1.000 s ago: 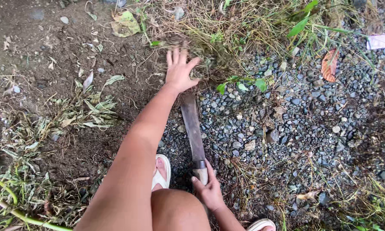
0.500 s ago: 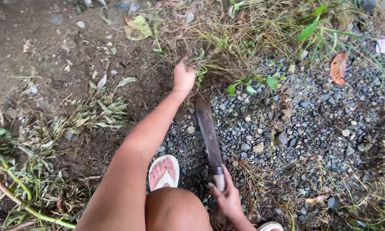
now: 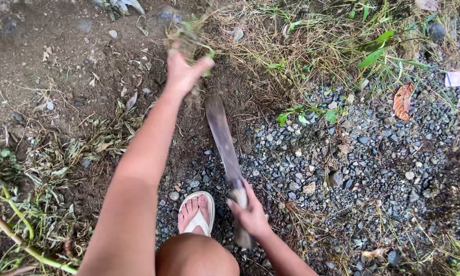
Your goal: The person clears weeds from the ground by pulling plants by hand and cutting roots with a machete.
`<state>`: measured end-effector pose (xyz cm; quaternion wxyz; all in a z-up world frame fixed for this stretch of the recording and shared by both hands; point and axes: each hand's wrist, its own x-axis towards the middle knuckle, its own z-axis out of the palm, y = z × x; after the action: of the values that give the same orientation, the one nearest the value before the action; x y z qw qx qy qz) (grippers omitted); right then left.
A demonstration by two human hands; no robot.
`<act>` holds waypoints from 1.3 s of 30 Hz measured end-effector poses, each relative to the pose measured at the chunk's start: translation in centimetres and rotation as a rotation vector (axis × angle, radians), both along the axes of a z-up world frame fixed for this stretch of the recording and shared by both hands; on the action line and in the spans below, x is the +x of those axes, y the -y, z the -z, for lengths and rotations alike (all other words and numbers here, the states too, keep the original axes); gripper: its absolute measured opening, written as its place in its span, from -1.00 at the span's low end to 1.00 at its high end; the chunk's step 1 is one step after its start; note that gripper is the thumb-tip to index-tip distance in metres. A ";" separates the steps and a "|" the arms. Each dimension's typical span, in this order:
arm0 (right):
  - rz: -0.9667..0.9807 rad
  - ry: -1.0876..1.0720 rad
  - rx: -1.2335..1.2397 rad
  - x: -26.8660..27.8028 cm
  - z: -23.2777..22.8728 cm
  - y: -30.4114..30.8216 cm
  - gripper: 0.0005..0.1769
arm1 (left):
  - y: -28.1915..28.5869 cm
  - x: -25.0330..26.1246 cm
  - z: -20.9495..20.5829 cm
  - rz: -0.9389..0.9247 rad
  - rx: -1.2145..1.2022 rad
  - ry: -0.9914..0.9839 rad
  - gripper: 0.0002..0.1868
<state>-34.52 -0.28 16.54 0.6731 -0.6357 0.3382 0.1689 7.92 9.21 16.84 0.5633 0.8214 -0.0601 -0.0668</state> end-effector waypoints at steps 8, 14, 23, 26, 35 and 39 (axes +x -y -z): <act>0.039 -0.012 -0.008 -2.1 0.2 -0.2 -0.03 | 7.2 2.0 9.9 0.144 0.540 0.406 -0.38; 0.036 -0.135 -0.045 2.2 0.5 -1.0 -0.06 | 11.0 6.9 16.4 -0.204 0.056 0.006 -0.36; -0.039 -0.377 -0.224 0.6 -5.7 1.6 -0.03 | 3.4 15.5 9.3 -0.412 -1.078 -0.314 -0.63; 0.114 0.043 -0.106 0.0 -4.2 0.7 -0.03 | 1.0 11.6 4.3 -0.307 -0.645 -0.270 -0.29; 0.167 0.004 0.044 7.9 -1.0 -0.7 -0.12 | 8.8 4.2 -1.0 0.312 0.775 0.120 0.38; 0.247 -0.066 0.063 2.2 -0.3 -1.3 -0.03 | 11.6 5.9 5.0 0.486 0.733 0.472 -0.32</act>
<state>-32.30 1.07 16.86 0.6970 -0.5616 0.4305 0.1161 13.83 -2.37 11.83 0.1768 0.9202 -0.3483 -0.0254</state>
